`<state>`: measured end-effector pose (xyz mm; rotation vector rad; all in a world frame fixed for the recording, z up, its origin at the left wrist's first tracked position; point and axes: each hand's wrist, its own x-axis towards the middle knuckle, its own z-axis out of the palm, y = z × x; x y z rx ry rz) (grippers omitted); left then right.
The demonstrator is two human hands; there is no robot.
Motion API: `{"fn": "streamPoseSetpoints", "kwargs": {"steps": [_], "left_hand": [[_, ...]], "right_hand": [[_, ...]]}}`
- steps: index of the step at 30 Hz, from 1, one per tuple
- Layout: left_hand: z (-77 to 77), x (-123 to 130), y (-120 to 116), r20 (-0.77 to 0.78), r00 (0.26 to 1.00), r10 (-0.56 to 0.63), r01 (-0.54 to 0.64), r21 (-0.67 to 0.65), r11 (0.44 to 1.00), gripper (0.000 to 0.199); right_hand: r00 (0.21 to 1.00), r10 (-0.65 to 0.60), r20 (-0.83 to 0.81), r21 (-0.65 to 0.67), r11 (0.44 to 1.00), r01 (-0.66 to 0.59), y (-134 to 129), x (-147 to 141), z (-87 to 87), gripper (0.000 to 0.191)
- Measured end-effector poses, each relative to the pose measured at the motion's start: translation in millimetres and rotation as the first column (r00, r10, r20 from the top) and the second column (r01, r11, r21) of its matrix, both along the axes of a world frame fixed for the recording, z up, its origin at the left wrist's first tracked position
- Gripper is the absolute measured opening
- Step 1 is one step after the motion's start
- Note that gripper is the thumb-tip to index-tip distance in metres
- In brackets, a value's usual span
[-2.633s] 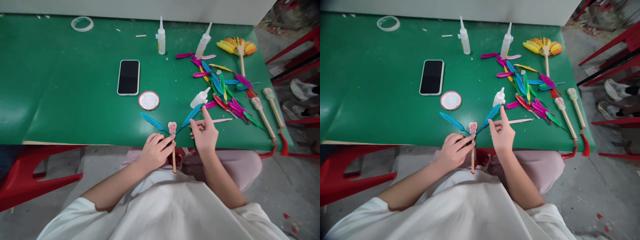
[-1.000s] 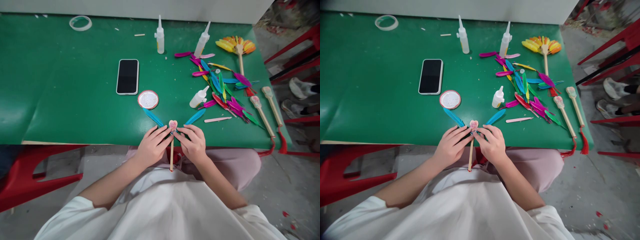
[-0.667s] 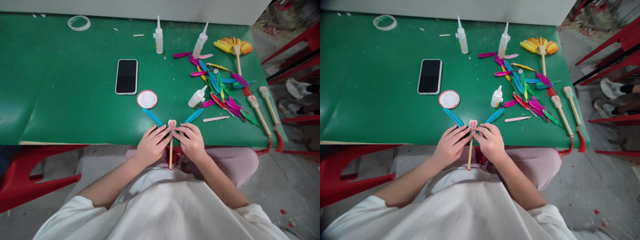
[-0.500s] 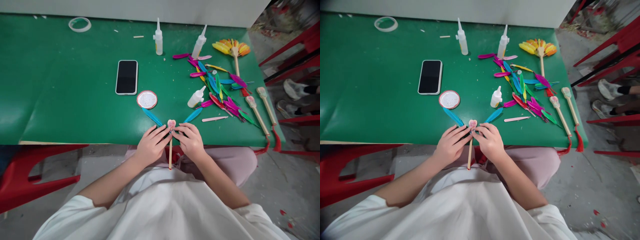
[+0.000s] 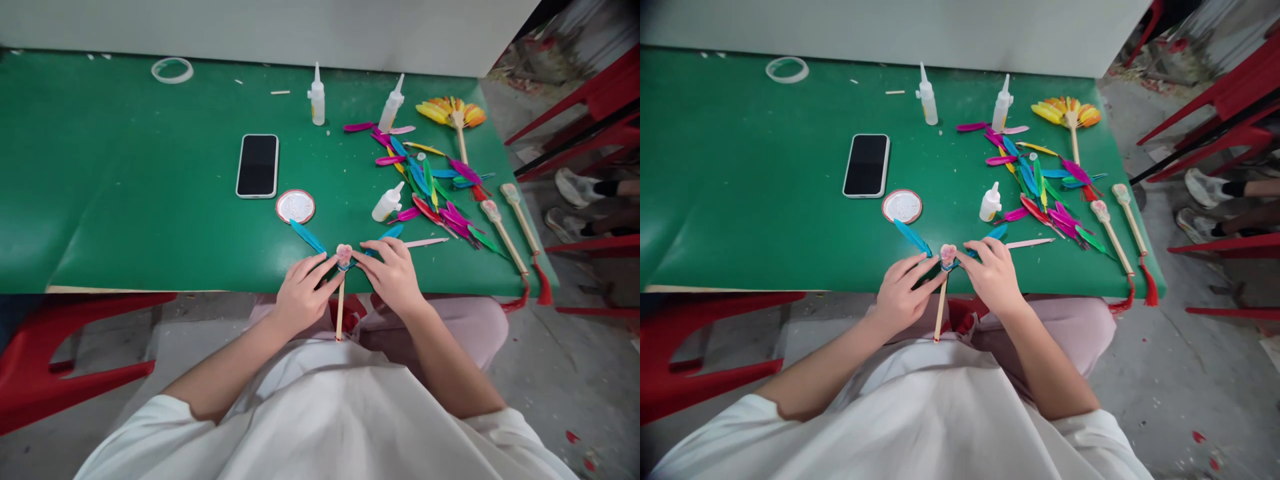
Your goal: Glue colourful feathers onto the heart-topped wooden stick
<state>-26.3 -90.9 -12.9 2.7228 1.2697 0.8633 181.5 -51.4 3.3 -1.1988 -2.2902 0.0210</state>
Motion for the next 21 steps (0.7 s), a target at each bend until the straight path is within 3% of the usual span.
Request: {"fn": "streamPoseSetpoints", "kwargs": {"steps": [5,10,13,15,18,21], "left_hand": [[2.9,2.5,-0.1,-0.006,1.000,0.026,-0.026,-0.017,1.000,0.039],[4.1,7.4,-1.4,-0.012,1.000,0.017,-0.017,-0.062,0.998,0.041],[12.3,11.5,3.4,0.116,0.993,0.008,0.009,-0.141,0.990,0.046],[24.5,14.6,12.8,0.282,0.959,0.012,0.053,-0.224,0.973,0.047],[49.9,20.5,34.6,0.490,0.871,0.024,0.209,-0.415,0.886,0.047],[71.5,26.8,58.1,0.572,0.821,-0.001,0.400,-0.573,0.716,0.049]], "right_hand": [[0.998,0.026,0.049,0.008,1.000,-0.026,7.2,3.1,2.0,0.017],[0.978,-0.007,-0.207,-0.013,1.000,0.004,2.2,6.0,17.2,0.015],[0.879,-0.049,-0.474,-0.119,0.993,-0.009,-3.2,5.7,28.6,0.014],[0.747,-0.093,-0.658,-0.235,0.968,-0.087,-4.1,3.2,33.3,0.010],[0.579,-0.151,-0.801,-0.333,0.916,-0.223,0.6,-4.2,36.3,0.004],[0.563,-0.170,-0.809,-0.349,0.909,-0.227,8.7,-11.7,37.9,0.005]]}}
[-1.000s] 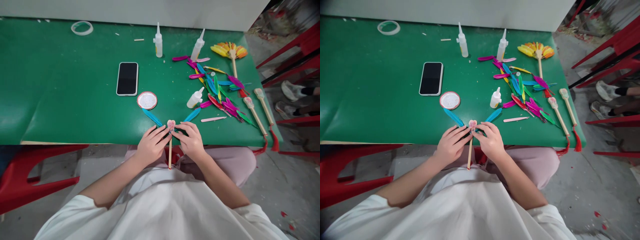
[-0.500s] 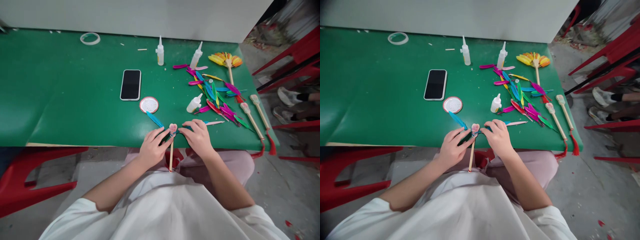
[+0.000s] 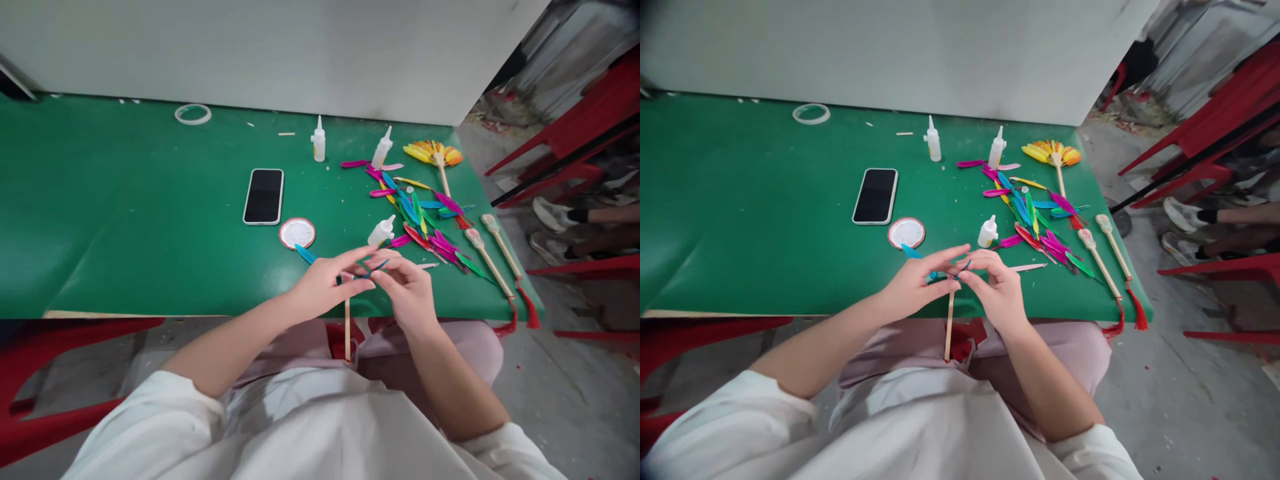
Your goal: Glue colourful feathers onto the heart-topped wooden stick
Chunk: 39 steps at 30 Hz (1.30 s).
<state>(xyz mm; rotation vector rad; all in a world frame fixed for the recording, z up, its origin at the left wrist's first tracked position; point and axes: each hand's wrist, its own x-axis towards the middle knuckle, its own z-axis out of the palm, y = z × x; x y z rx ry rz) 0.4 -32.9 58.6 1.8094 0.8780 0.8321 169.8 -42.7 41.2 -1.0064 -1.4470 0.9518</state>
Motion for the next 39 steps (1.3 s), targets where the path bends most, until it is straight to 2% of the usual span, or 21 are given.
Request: {"fn": "streamPoseSetpoints", "kwargs": {"steps": [2,4,7,9,11,13,16,18,20,23,24,27,29,32,35,39], "left_hand": [[6.2,2.0,14.1,0.054,0.996,-0.074,0.080,-0.128,0.989,0.044],[5.0,0.4,27.7,0.138,0.986,-0.088,0.121,-0.255,0.959,0.039],[-5.0,-7.5,47.9,0.265,0.964,0.029,0.075,-0.374,0.924,0.036],[-11.8,-13.7,59.0,0.304,0.943,0.133,0.007,-0.418,0.908,0.033],[-15.7,-18.2,66.0,0.304,0.932,0.198,-0.033,-0.472,0.881,0.032],[-16.2,-20.6,68.9,0.286,0.929,0.237,-0.057,-0.521,0.852,0.032],[-14.0,-21.2,69.2,0.269,0.914,0.303,-0.113,-0.548,0.829,0.032],[-13.0,-21.1,69.1,0.271,0.905,0.329,-0.132,-0.557,0.820,0.032],[-12.9,-21.3,69.5,0.294,0.892,0.343,-0.128,-0.563,0.816,0.031],[-13.8,-22.7,70.7,0.346,0.867,0.357,-0.105,-0.575,0.811,0.034],[-14.2,-23.2,71.1,0.358,0.861,0.361,-0.096,-0.582,0.808,0.037],[-14.7,-24.8,71.8,0.372,0.856,0.359,-0.074,-0.598,0.798,0.041],[-14.5,-25.0,72.0,0.364,0.858,0.362,-0.081,-0.600,0.796,0.038],[-13.4,-23.7,72.1,0.334,0.860,0.385,-0.118,-0.605,0.788,0.033],[-12.3,-22.4,72.7,0.304,0.864,0.401,-0.139,-0.621,0.771,0.032],[-12.4,-23.1,73.7,0.286,0.871,0.400,-0.154,-0.613,0.775,0.034]], "right_hand": [[0.999,-0.030,0.037,0.017,0.999,0.029,5.5,-0.2,-0.2,0.006],[0.990,-0.112,0.091,0.048,0.993,0.108,11.6,5.9,-3.0,0.008],[0.925,-0.328,0.192,0.081,0.945,0.318,24.7,24.0,-11.7,0.023],[0.880,-0.371,0.296,0.079,0.928,0.365,36.0,36.3,-17.8,0.040],[0.842,-0.284,0.458,0.045,0.954,0.297,48.0,43.8,-21.5,0.059],[0.780,-0.170,0.602,0.004,0.978,0.210,59.6,45.1,-22.1,0.065],[0.686,-0.023,0.727,-0.054,0.994,0.091,77.8,38.7,-14.4,0.044],[0.647,0.071,0.759,-0.096,0.995,0.003,91.9,32.0,0.0,0.033],[0.654,0.131,0.745,-0.111,0.991,-0.071,107.3,24.6,23.2,0.036],[0.739,0.138,0.659,-0.019,0.986,-0.168,127.8,12.7,66.3,0.038],[0.746,0.167,0.645,-0.010,0.978,-0.209,132.9,8.9,79.2,0.039],[0.780,0.163,0.604,0.055,0.968,-0.245,141.5,0.0,102.4,0.046],[0.792,0.162,0.589,0.072,0.965,-0.251,143.4,-3.2,104.4,0.043],[0.780,0.174,0.601,0.062,0.963,-0.263,143.9,-3.1,98.1,0.034],[0.785,0.138,0.604,0.059,0.974,-0.217,144.1,0.8,93.0,0.029],[0.887,0.128,0.444,0.072,0.982,-0.177,146.5,3.5,89.6,0.026]]}}
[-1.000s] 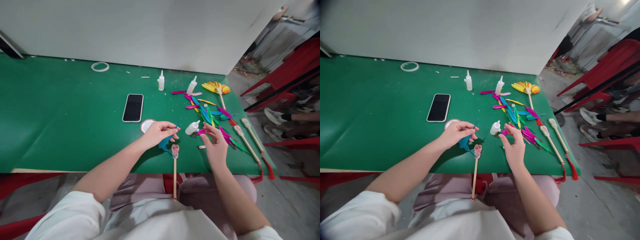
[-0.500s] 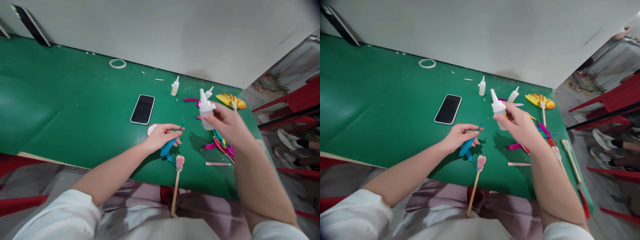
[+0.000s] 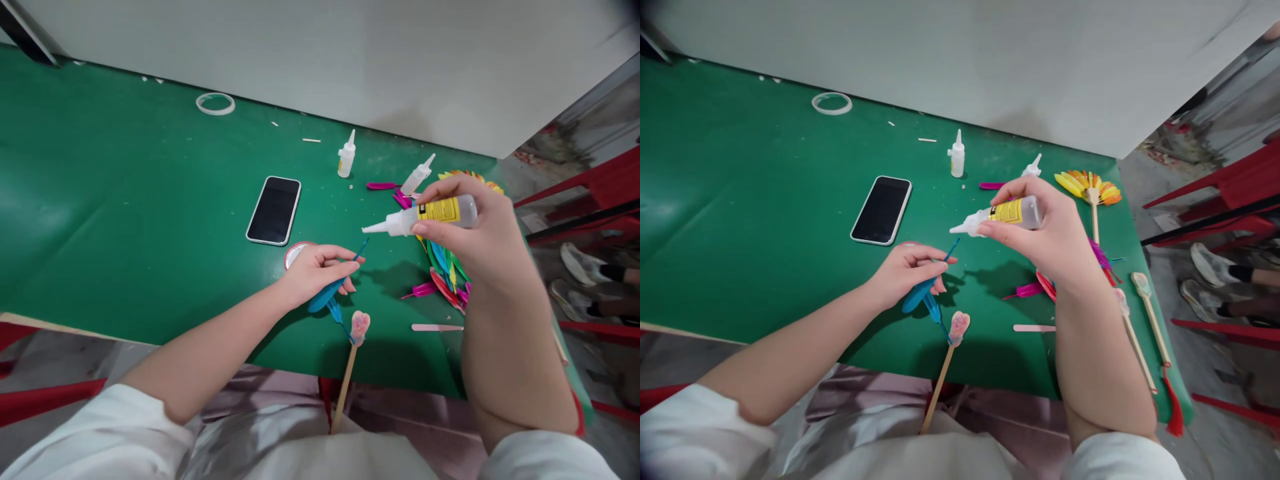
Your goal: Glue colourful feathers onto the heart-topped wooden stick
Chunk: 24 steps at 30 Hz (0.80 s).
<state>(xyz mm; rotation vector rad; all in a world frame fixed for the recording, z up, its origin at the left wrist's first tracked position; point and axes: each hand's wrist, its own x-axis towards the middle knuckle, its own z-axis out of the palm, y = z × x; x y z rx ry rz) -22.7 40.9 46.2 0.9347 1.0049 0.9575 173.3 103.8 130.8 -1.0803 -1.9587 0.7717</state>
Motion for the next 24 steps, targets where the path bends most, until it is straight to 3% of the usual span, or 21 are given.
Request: {"fn": "streamPoseSetpoints", "kwargs": {"steps": [4,8,16,24], "left_hand": [[0.8,-1.7,0.1,-0.044,0.999,-0.028,0.028,0.006,1.000,0.034],[2.2,-1.7,-0.3,-0.048,0.998,-0.028,0.029,0.013,0.999,0.033],[1.8,-2.8,-0.6,-0.033,0.999,-0.023,0.023,0.007,1.000,0.036],[-3.4,-3.9,-0.9,-0.028,0.997,-0.069,0.070,0.042,0.997,0.037]], "right_hand": [[0.972,0.012,-0.236,-0.020,1.000,-0.018,3.7,-4.1,-6.1,0.026],[0.940,-0.030,-0.339,-0.001,1.000,0.031,4.6,-12.1,-11.4,0.024],[0.941,-0.280,-0.189,0.123,0.944,0.305,-8.6,-25.1,-13.1,0.028],[0.919,-0.364,-0.150,0.275,0.878,0.393,-11.2,-24.3,-17.0,0.040]]}}
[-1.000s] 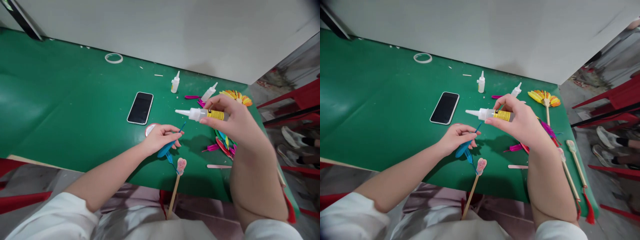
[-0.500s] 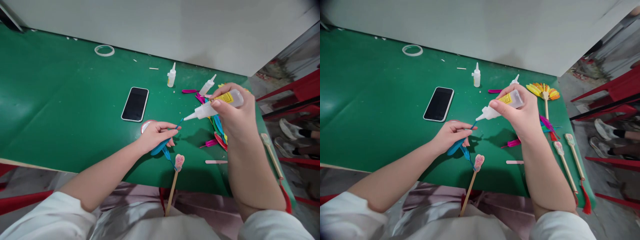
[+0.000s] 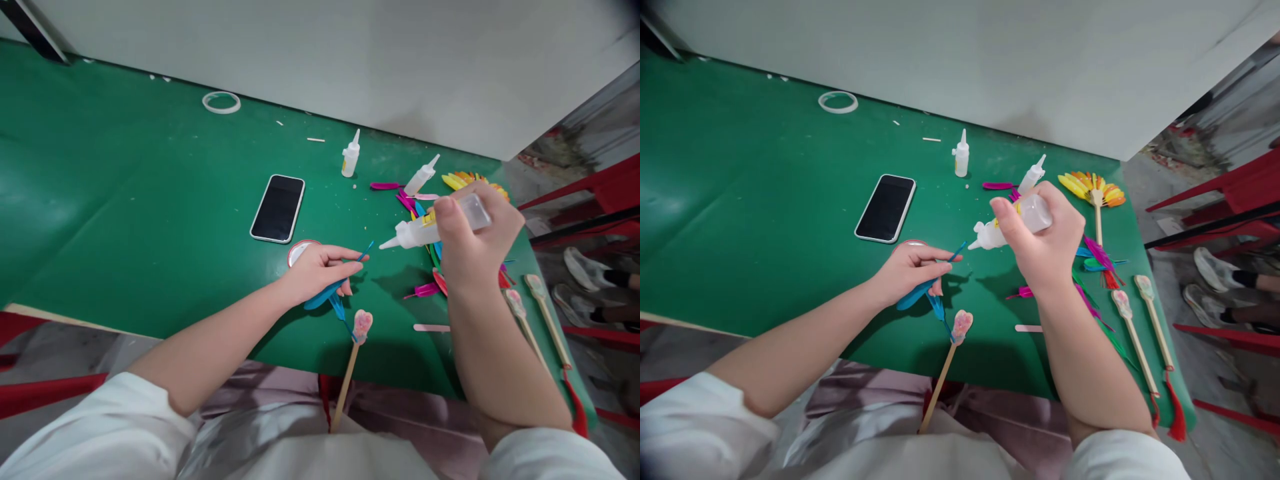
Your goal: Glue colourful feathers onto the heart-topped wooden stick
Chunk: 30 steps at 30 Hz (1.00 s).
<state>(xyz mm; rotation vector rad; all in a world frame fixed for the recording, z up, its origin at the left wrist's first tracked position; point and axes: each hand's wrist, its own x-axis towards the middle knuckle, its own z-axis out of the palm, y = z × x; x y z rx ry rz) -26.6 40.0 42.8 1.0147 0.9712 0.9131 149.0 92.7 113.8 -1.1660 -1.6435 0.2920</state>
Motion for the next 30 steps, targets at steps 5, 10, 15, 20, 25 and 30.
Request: {"fn": "streamPoseSetpoints", "kwargs": {"steps": [5,10,15,20,25,30], "left_hand": [[-1.7,0.5,-0.9,0.008,0.999,-0.052,0.052,-0.033,0.998,0.033],[-1.2,1.0,-0.9,0.029,0.997,-0.074,0.076,-0.050,0.996,0.031],[-2.0,0.7,-1.9,0.017,0.996,-0.092,0.093,-0.050,0.994,0.030],[-2.1,1.0,-1.9,0.007,0.996,-0.093,0.093,-0.062,0.994,0.030],[-2.0,1.0,-0.7,-0.002,0.997,-0.083,0.082,-0.061,0.995,0.031],[-2.8,0.5,-0.2,-0.014,0.996,-0.086,0.085,-0.057,0.995,0.032]], "right_hand": [[0.996,0.040,-0.085,0.003,0.999,-0.040,4.8,0.8,-5.9,0.044],[0.980,0.077,-0.185,-0.092,0.991,-0.095,14.5,-0.8,-14.7,0.051],[0.975,0.075,-0.207,-0.114,0.988,-0.100,20.6,-0.5,-20.7,0.053],[0.975,0.060,-0.213,-0.140,0.986,-0.091,22.8,0.9,-24.7,0.053],[0.983,0.046,-0.178,-0.142,0.987,-0.072,22.1,1.7,-24.5,0.053],[0.981,0.081,-0.177,-0.104,0.989,-0.101,21.7,2.1,-22.9,0.051]]}}
